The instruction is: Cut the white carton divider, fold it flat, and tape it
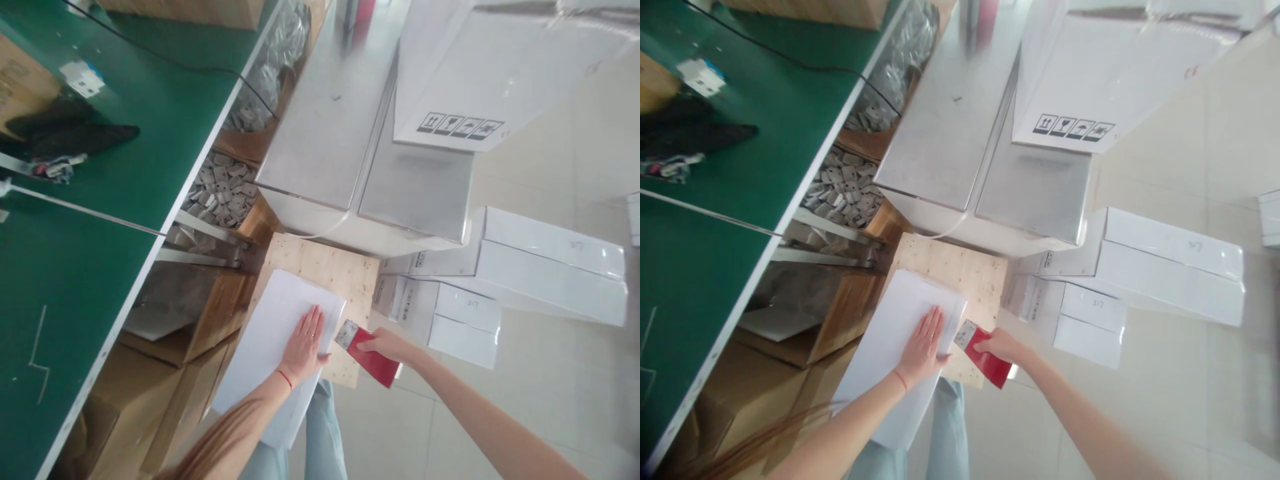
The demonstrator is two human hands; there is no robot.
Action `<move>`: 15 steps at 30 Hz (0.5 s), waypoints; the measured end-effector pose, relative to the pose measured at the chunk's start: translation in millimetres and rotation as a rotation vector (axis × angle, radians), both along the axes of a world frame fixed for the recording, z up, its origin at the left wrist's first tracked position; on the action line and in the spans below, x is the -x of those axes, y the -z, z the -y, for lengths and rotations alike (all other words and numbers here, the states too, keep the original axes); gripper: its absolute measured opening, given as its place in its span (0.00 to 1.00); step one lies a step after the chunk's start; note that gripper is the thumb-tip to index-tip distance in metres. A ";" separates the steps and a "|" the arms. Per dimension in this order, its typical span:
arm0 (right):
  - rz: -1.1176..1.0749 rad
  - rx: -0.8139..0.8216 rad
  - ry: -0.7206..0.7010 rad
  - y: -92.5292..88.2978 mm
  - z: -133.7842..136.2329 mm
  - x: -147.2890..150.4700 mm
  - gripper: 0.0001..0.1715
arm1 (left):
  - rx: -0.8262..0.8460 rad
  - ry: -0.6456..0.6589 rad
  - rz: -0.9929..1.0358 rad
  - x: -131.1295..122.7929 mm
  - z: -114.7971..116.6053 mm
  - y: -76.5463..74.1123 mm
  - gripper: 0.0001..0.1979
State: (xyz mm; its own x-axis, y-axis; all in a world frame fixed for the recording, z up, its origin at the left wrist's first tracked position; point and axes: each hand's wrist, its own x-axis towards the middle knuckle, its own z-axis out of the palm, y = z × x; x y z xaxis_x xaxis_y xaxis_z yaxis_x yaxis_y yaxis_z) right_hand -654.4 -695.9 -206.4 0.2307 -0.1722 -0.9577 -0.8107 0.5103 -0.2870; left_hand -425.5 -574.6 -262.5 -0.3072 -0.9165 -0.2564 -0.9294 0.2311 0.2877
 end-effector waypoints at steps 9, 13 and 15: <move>-0.086 0.046 -0.001 26.7 -26.1 56.4 0.15 | 0.054 0.081 0.107 9.6 0.6 2.0 0.44; -0.106 0.072 -0.016 57.4 -30.5 66.8 0.18 | 0.035 0.133 0.129 8.7 2.7 2.3 0.44; -0.130 0.099 -0.024 67.2 -33.8 79.0 0.19 | 0.018 0.146 0.140 7.8 4.0 2.2 0.45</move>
